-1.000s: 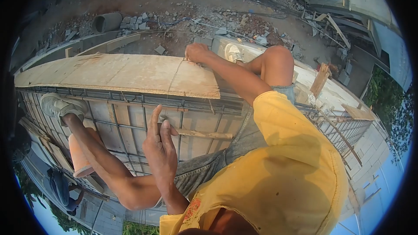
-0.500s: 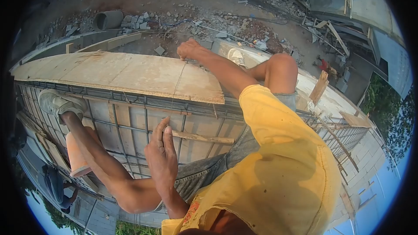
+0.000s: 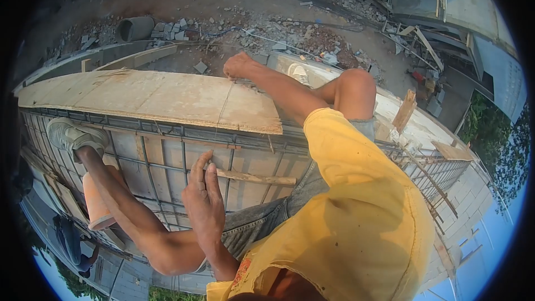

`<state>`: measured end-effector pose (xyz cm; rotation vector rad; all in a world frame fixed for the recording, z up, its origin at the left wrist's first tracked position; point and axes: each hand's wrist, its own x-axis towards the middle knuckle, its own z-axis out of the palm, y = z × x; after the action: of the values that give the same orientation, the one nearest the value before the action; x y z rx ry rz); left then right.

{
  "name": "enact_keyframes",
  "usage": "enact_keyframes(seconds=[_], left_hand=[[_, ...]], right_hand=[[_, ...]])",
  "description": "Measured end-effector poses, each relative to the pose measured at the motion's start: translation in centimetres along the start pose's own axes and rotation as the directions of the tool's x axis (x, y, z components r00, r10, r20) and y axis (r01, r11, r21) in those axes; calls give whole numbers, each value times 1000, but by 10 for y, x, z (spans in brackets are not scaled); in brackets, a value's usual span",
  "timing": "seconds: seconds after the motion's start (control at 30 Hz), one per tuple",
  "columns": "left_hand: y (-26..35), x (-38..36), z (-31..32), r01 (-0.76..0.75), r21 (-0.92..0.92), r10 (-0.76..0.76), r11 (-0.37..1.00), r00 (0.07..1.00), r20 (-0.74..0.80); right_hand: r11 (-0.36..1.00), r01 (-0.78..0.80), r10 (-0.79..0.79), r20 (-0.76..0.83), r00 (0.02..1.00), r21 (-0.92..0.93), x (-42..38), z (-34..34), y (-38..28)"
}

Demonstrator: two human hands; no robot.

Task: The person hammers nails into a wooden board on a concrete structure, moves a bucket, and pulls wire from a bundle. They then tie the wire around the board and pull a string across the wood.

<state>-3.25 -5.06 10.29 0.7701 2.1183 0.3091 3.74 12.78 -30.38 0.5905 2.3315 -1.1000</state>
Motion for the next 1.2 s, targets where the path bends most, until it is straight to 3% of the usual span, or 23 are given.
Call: enact_keyframes(seconds=[0.07,0.1,0.2,0.27,0.37,0.47,0.57,0.67,0.77,0.87,0.97,1.07,1.17,1.2], left_hand=[[-6,1,1,-55,-5,55,998,998,-17],[-7,0,3,-78,-18,78,997,997,-24],[4,3,-6,80,-48,-79,996,996,33],[-6,3,-3,44,-58,-44,997,999,16],[-4,3,-3,32,-31,-31,999,999,34],[-4,2,-1,-12,-20,12,1000,1000,-8],[-6,0,0,-46,-19,46,999,999,-28],[-6,2,-2,-20,-28,20,999,1000,-18],[-5,1,-1,20,-27,-20,999,1000,8],[-6,1,2,-32,-17,32,999,999,-23],[-8,-1,4,-62,3,63,998,997,-39],[-9,-2,3,-53,20,54,998,998,-28],[-4,0,0,51,-19,-51,999,999,4],[-2,0,-2,103,-38,-103,994,994,22]], right_hand=[[988,-155,154,47,987,25,-16,14,5],[993,-120,119,51,992,11,-32,16,7],[996,36,-35,17,999,-84,-66,-5,5],[956,214,-224,-30,974,-201,-66,-7,-4],[939,290,-320,-160,934,-188,-33,-14,-6],[998,-49,45,90,995,44,-25,-21,-7],[973,-184,180,39,983,142,-44,-2,4],[998,-52,52,19,998,29,-67,10,4],[854,206,-282,-93,955,-477,-72,5,-14],[825,276,-394,-151,907,-494,-35,1,-12],[999,6,-2,70,998,-51,-9,-14,-8],[953,-217,204,80,976,212,-24,-4,12],[891,-360,329,152,932,276,-53,-4,3],[937,-279,267,84,960,211,-57,4,2]])
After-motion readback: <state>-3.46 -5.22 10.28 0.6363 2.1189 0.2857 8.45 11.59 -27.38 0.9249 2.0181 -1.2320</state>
